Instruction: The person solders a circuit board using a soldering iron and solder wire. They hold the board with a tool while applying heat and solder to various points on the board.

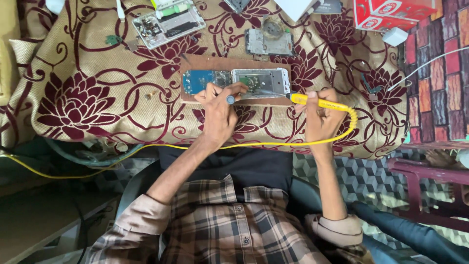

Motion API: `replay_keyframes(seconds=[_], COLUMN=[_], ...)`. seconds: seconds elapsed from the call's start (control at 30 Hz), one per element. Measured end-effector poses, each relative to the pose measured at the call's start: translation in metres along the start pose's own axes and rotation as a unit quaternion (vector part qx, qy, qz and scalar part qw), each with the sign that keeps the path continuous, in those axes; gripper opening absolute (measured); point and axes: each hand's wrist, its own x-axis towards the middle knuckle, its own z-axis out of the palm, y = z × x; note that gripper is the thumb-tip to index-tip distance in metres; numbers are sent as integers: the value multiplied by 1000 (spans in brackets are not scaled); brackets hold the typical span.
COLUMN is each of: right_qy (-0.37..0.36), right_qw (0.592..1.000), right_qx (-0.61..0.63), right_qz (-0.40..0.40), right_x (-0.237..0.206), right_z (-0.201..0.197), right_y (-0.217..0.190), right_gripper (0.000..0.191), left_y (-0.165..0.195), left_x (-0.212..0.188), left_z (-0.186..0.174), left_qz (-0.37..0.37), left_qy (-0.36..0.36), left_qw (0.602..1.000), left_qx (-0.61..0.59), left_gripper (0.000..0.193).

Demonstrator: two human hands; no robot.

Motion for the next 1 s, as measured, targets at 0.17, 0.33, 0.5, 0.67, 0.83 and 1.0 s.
replay_keyframes(seconds=[0.17,0.33,0.5,0.67,0.83,1.0], right_qy=[-21,12,62,78,122,102], right_qw=[998,995,988,986,970,978], right_qx=[-15,77,136,148,209,179], right_qz=[-62,-57,-25,-29,-14,-40], right_x=[-11,-16,-18,-25,-24,-28], right_z=[-7,-3,2,8,10,5], right_y=[12,34,54,62,59,49], right_gripper=[17,18,23,26,32,36], left_y=[-1,0,-1,-2,-3,-4], left_x=[0,0,-2,-4,-4,-4], left_z=[-1,-1,0,3,4,3], left_qz=[-3,-6,3,-4,-1,5], left_qy=[-4,-6,-5,-18,-31,-32], left_qw=[1000,1000,1000,1000,999,999], left_qx=[-8,-7,0,3,8,17], left_gripper=[52,51,51,51,54,53])
